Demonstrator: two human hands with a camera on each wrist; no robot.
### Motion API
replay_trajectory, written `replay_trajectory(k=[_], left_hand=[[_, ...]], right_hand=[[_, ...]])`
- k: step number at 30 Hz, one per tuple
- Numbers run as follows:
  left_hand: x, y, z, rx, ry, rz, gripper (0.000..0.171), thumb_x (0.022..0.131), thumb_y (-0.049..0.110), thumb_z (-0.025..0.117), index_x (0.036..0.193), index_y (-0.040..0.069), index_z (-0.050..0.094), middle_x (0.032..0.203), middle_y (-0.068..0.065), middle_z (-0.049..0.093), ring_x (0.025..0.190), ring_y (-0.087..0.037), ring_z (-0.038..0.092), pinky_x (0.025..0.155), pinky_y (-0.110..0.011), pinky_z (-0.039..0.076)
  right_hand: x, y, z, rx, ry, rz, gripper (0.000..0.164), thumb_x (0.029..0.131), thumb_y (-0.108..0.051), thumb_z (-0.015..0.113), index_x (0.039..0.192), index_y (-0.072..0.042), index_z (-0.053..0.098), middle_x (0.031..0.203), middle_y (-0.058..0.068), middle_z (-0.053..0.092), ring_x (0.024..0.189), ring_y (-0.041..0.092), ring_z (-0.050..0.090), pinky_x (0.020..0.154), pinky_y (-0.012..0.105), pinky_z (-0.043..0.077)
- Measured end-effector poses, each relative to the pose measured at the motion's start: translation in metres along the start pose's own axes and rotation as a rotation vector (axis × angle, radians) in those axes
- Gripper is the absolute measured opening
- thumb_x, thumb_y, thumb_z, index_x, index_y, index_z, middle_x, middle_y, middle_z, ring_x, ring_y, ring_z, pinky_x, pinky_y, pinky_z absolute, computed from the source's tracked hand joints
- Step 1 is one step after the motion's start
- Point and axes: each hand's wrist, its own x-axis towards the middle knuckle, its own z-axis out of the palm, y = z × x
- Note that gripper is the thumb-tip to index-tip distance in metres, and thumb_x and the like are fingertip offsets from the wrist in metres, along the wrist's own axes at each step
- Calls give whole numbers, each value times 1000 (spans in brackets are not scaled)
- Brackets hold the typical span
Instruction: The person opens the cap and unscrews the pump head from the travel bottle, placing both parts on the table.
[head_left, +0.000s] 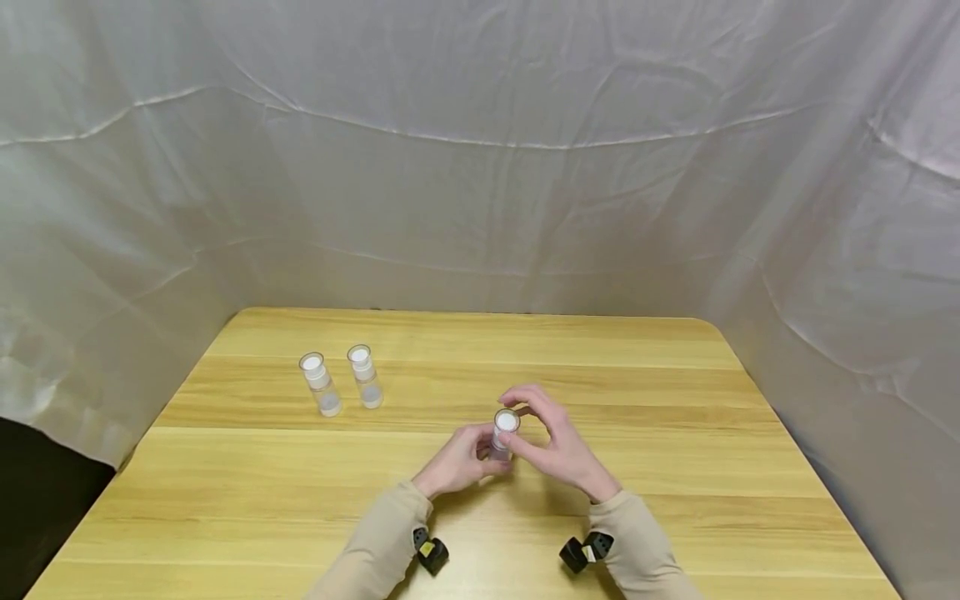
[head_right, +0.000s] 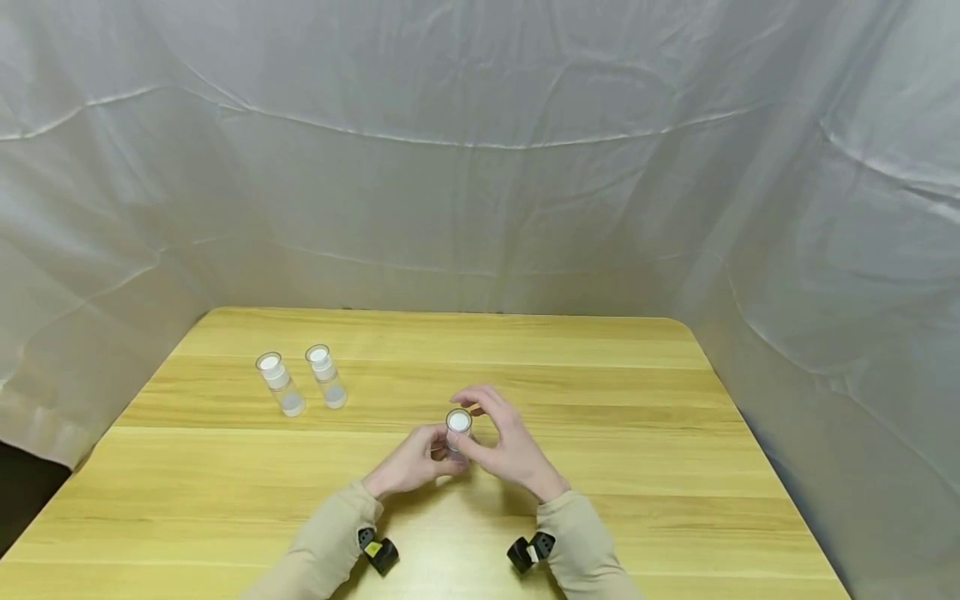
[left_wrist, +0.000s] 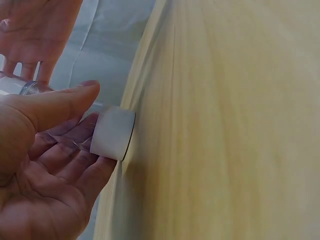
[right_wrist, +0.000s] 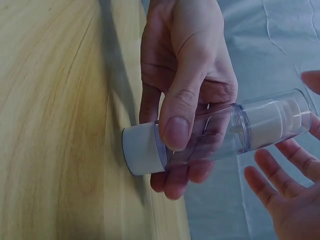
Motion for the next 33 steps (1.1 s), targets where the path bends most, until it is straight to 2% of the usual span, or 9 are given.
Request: replay_trajectory(k=[4, 11, 21, 26, 33], left_hand=[[1, 0, 0, -1, -10, -4, 38, 87, 5, 75, 123, -1, 64, 122, -17, 70, 115, -31, 67, 105, -41, 55], [0, -2, -1, -21, -20, -2, 38, 86, 3, 75, 123, -3, 64, 123, -19, 69, 117, -32, 67, 107, -40, 54], [0, -3, -1, -34, -33, 1, 37, 87, 4, 75, 122, -2, 64, 122, -18, 70, 117, -32, 67, 106, -34, 54], [0, -4, -1, -40, -36, 6, 39, 87, 4, 74, 124, -2, 64, 124, -19, 69, 117, -33, 66, 107, -36, 54], [0, -4, 0, -39, -37, 7, 40, 87, 4, 74, 125, -3, 63, 126, -20, 69, 119, -34, 65, 109, -41, 53]], right_hand=[[1, 0, 1, -67, -39, -33, 38, 85, -7, 76, 120, -8, 62, 117, 11, 65, 107, 16, 61, 94, 30, 57], [3, 1, 2, -95, -62, -73, 35, 84, -3, 76, 116, -7, 63, 111, 6, 65, 100, 13, 62, 89, 29, 60], [2, 1, 1, -47, -77, -71, 36, 83, 0, 77, 116, -8, 62, 111, 6, 65, 100, 14, 62, 92, 30, 61], [1, 3, 1, -27, -69, -90, 37, 83, 2, 77, 115, -8, 63, 110, 6, 65, 100, 15, 63, 91, 28, 60], [0, 4, 1, -14, -56, -104, 36, 83, 4, 76, 114, -7, 63, 108, 7, 66, 98, 16, 64, 92, 30, 61]])
